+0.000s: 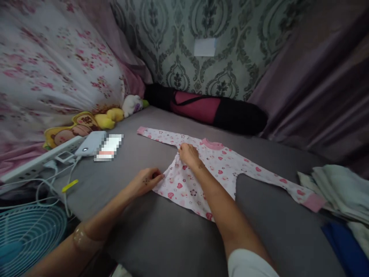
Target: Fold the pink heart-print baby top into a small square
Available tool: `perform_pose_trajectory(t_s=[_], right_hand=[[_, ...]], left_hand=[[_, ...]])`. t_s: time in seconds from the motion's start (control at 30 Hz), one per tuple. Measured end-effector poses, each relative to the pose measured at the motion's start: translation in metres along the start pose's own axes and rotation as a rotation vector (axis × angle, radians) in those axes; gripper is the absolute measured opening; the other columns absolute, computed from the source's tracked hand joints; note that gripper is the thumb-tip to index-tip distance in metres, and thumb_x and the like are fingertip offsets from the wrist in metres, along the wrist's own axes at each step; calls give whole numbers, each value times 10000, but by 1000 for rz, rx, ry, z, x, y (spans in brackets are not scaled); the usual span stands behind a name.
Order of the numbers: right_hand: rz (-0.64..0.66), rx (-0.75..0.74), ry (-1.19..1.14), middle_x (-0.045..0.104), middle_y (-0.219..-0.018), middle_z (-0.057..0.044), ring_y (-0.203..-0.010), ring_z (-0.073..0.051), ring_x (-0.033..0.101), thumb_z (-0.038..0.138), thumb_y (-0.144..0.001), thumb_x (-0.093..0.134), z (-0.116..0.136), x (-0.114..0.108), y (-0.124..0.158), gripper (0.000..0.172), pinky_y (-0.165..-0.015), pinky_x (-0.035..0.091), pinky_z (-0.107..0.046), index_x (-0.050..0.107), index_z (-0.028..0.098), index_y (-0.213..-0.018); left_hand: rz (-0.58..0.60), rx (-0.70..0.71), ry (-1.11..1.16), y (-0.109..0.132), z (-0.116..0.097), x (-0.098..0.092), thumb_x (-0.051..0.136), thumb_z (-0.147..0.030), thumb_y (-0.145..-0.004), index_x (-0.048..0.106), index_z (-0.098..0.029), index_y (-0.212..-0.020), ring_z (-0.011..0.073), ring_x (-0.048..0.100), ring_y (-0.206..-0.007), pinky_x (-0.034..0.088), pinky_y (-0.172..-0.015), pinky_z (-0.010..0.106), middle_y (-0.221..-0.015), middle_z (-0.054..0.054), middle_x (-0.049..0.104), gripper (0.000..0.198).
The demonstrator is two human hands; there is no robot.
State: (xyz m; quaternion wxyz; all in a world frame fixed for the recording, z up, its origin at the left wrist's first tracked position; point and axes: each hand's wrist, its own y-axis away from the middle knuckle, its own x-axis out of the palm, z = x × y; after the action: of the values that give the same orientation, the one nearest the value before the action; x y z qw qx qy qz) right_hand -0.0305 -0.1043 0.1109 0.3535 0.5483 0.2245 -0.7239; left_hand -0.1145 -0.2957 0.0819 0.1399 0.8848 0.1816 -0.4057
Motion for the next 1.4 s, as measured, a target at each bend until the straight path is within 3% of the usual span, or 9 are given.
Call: perform_pose_trajectory(t_s=[0.13, 0.27, 0.43, 0.6, 0.77, 0.9, 1.07, 1.27, 1.4], right_hand=[[-10, 70, 39, 635, -1168, -148, -1079, -280, 597, 297, -942, 554, 12, 18, -25, 256, -846, 435, -318, 600, 159, -1153], [-54, 90, 38, 635, -1132, -170, -1045, -280, 609, 207, -968, 442, 14, 30, -31, 237, -829, 430, -324, 583, 131, -1143], [-210, 103, -125, 635, -1106, -136, -1015, -234, 598, 180, -1005, 341, 7, 49, -30, 241, -814, 410, -301, 532, 142, -1147], [-363, 136, -300, 658, -1051, -69, -969, -201, 594, 212, -1011, 401, 0, 63, -32, 170, -786, 395, -273, 551, 185, -1087], [-361, 119, -343, 673, -971, -41, -899, -190, 602, 209, -995, 452, -3, 64, -35, 124, -737, 382, -260, 571, 204, -1029], [-358, 103, -337, 668, -966, -29, -900, -186, 601, 224, -987, 486, -3, 66, -36, 76, -735, 380, -262, 550, 212, -1028], [-352, 67, -251, 640, -1019, -49, -913, -201, 594, 310, -969, 555, -2, 69, -35, 137, -716, 390, -279, 506, 205, -1041], [-316, 29, -165, 598, -1066, -74, -940, -216, 584, 353, -997, 493, 2, 68, -32, 164, -762, 431, -316, 520, 203, -1056], [-300, -2, -106, 569, -1132, -92, -981, -233, 580, 352, -1010, 450, 5, 69, -28, 198, -802, 464, -337, 548, 199, -1089]], left_hand=[[27, -35, 1, 4, -1, 0, 486, -419, -874, 676, -170, -845, 173, 580, -657, 359, -584, 271, -771, 67, 684, 315], [45, -64, -29, 5, -3, -2, 495, -390, -867, 686, -182, -846, 176, 582, -660, 350, -588, 272, -765, 62, 684, 284], [1, -62, -3, 4, 0, -4, 462, -374, -876, 636, -178, -793, 156, 537, -612, 323, -567, 268, -709, 46, 645, 276], [-30, -39, 35, 6, 9, -2, 438, -375, -889, 553, -190, -844, 148, 520, -625, 330, -579, 261, -710, 14, 609, 222], [31, -32, 12, 8, 14, -3, 418, -402, -917, 517, -191, -993, 163, 536, -660, 342, -601, 266, -746, 14, 609, 245], [109, -107, -185, 11, 4, -8, 373, -396, -957, 545, -197, -917, 183, 577, -702, 312, -597, 275, -792, 47, 642, 266], [108, -185, -417, 19, -4, -6, 338, -430, -980, 532, -200, -894, 220, 613, -726, 262, -569, 286, -787, 63, 655, 313], [20, -85, -304, 33, 13, -3, 356, -473, -962, 489, -225, -893, 199, 607, -702, 320, -587, 276, -776, 29, 641, 289], [23, -45, -208, 38, 28, -3, 356, -513, -946, 483, -238, -894, 193, 602, -677, 392, -608, 283, -746, 6, 619, 308]])
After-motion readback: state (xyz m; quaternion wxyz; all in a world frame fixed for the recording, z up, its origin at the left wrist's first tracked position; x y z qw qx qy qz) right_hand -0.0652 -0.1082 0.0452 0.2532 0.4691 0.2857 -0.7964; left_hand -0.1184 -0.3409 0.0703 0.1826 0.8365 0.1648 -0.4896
